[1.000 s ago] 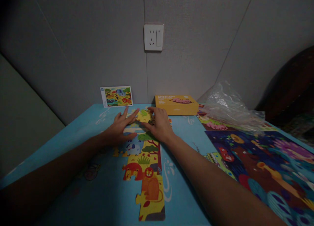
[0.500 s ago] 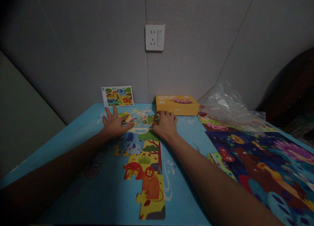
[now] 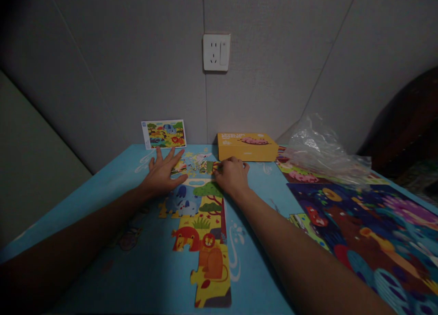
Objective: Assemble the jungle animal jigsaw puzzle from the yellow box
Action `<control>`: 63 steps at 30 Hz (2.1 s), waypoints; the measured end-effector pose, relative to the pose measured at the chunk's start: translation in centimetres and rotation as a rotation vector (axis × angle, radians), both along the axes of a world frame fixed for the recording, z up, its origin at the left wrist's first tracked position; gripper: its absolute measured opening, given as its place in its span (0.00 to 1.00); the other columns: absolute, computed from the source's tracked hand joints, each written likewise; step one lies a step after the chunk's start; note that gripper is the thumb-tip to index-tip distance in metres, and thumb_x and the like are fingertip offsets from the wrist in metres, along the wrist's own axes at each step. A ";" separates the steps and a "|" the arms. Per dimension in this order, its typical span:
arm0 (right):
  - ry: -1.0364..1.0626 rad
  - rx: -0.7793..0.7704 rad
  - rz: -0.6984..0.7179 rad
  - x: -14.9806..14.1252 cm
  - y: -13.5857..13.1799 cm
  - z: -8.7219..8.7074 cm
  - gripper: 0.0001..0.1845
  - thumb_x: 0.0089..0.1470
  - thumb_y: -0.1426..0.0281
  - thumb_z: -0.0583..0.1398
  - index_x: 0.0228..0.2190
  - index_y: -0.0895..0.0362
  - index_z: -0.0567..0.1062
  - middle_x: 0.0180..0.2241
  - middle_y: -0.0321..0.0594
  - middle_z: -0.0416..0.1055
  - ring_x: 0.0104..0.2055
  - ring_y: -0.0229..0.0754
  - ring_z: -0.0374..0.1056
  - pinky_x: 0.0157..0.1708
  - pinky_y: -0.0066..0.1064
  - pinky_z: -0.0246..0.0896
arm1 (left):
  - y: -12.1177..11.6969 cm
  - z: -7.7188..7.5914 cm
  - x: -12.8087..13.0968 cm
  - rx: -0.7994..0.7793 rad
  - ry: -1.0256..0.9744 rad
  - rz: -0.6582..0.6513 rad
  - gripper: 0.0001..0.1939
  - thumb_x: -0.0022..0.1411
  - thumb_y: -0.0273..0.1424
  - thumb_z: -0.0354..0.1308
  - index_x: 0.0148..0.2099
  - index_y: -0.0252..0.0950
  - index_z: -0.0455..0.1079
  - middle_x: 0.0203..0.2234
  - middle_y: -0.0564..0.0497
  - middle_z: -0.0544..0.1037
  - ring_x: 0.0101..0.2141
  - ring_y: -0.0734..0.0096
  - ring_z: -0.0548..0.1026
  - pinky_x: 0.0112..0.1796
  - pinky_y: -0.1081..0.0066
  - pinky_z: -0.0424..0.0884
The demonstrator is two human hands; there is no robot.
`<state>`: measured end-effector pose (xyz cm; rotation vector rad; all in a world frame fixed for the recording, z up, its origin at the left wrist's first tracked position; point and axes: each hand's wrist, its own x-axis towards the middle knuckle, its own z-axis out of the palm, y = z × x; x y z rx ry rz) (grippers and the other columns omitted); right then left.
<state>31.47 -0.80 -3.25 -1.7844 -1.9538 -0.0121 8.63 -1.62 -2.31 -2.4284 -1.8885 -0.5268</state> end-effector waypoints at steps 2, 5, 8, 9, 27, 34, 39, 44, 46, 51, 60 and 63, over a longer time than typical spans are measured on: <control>0.000 0.003 -0.016 0.0 0.0 0.0 0.15 0.51 0.62 0.59 0.37 0.56 0.80 0.44 0.51 0.73 0.48 0.56 0.64 0.45 0.47 0.51 | -0.2 0.3 0.1 0.018 -0.003 -0.053 0.43 0.58 0.46 0.54 0.71 0.42 0.43 0.69 0.44 0.45 0.65 0.32 0.31 0.58 0.35 0.43; -0.018 -0.012 -0.018 -0.1 -0.1 0.1 0.14 0.51 0.62 0.60 0.37 0.56 0.79 0.43 0.50 0.74 0.48 0.58 0.63 0.44 0.47 0.51 | -0.6 0.6 0.2 0.035 0.013 -0.156 0.42 0.59 0.43 0.55 0.71 0.43 0.42 0.69 0.47 0.43 0.66 0.35 0.31 0.60 0.38 0.42; -0.037 -0.019 -0.029 -0.1 -0.1 0.2 0.15 0.50 0.62 0.60 0.38 0.55 0.79 0.43 0.50 0.73 0.49 0.59 0.62 0.45 0.48 0.51 | -0.8 0.5 0.2 0.025 0.047 -0.250 0.43 0.59 0.41 0.56 0.71 0.47 0.41 0.69 0.49 0.42 0.66 0.37 0.30 0.60 0.39 0.41; -0.040 -0.020 -0.034 -0.1 -0.2 0.2 0.16 0.50 0.62 0.60 0.39 0.55 0.78 0.43 0.50 0.73 0.49 0.59 0.62 0.45 0.48 0.51 | -0.8 0.4 0.2 0.019 0.064 -0.274 0.43 0.59 0.41 0.56 0.71 0.47 0.40 0.69 0.49 0.42 0.66 0.37 0.30 0.60 0.39 0.40; 0.197 0.281 0.485 -0.8 -0.5 0.1 0.26 0.49 0.62 0.63 0.49 0.58 0.69 0.43 0.48 0.71 0.47 0.50 0.64 0.48 0.41 0.58 | -0.7 0.0 0.3 -0.026 0.056 -0.400 0.45 0.59 0.44 0.55 0.71 0.35 0.40 0.68 0.39 0.48 0.67 0.43 0.34 0.61 0.40 0.36; 0.034 0.051 0.098 -0.2 0.0 -0.4 0.27 0.48 0.60 0.61 0.49 0.58 0.73 0.48 0.53 0.69 0.52 0.59 0.60 0.48 0.48 0.54 | 0.6 -0.7 -0.1 -0.046 0.005 0.151 0.41 0.59 0.56 0.47 0.66 0.35 0.58 0.65 0.38 0.56 0.66 0.33 0.36 0.58 0.33 0.43; -0.013 -0.050 -0.064 -0.3 -0.3 0.0 0.29 0.47 0.62 0.60 0.51 0.58 0.71 0.49 0.55 0.69 0.53 0.60 0.60 0.50 0.51 0.51 | 1.1 -1.4 -0.6 0.061 0.047 0.181 0.37 0.54 0.61 0.49 0.55 0.41 0.72 0.69 0.47 0.44 0.65 0.30 0.30 0.56 0.29 0.40; 0.000 -0.055 -0.071 -0.2 -0.2 0.0 0.28 0.46 0.66 0.59 0.51 0.59 0.70 0.48 0.54 0.71 0.52 0.59 0.62 0.50 0.49 0.51 | 0.6 -0.6 -0.4 0.016 0.020 0.115 0.39 0.57 0.56 0.50 0.64 0.38 0.61 0.69 0.44 0.44 0.65 0.30 0.31 0.57 0.30 0.41; 0.010 -0.051 -0.065 -0.2 -0.1 -0.1 0.29 0.46 0.66 0.60 0.51 0.59 0.70 0.48 0.54 0.71 0.52 0.59 0.62 0.50 0.49 0.51 | 0.3 -0.2 -0.1 0.007 -0.006 0.030 0.41 0.59 0.52 0.50 0.69 0.38 0.50 0.69 0.44 0.46 0.65 0.33 0.33 0.57 0.32 0.42; 0.116 -0.057 -0.067 -0.2 0.1 0.0 0.32 0.42 0.67 0.61 0.51 0.59 0.68 0.47 0.53 0.71 0.51 0.60 0.63 0.49 0.51 0.53 | -0.3 0.2 0.0 -0.015 -0.036 -0.222 0.43 0.61 0.46 0.52 0.71 0.41 0.38 0.66 0.46 0.56 0.66 0.40 0.32 0.60 0.38 0.40; 0.309 0.252 0.546 -1.0 -1.4 0.5 0.40 0.43 0.63 0.65 0.56 0.59 0.60 0.49 0.51 0.68 0.51 0.52 0.63 0.51 0.43 0.57 | -1.2 0.6 0.1 -0.091 0.036 -0.561 0.40 0.63 0.47 0.52 0.71 0.44 0.41 0.68 0.48 0.47 0.67 0.49 0.33 0.62 0.44 0.39; 0.361 0.288 0.538 -0.6 -1.3 0.8 0.31 0.47 0.65 0.61 0.53 0.59 0.64 0.48 0.50 0.69 0.51 0.51 0.64 0.52 0.42 0.57 | -1.0 0.4 0.3 0.001 0.018 -0.463 0.36 0.64 0.45 0.51 0.70 0.42 0.47 0.68 0.47 0.50 0.67 0.51 0.35 0.63 0.46 0.39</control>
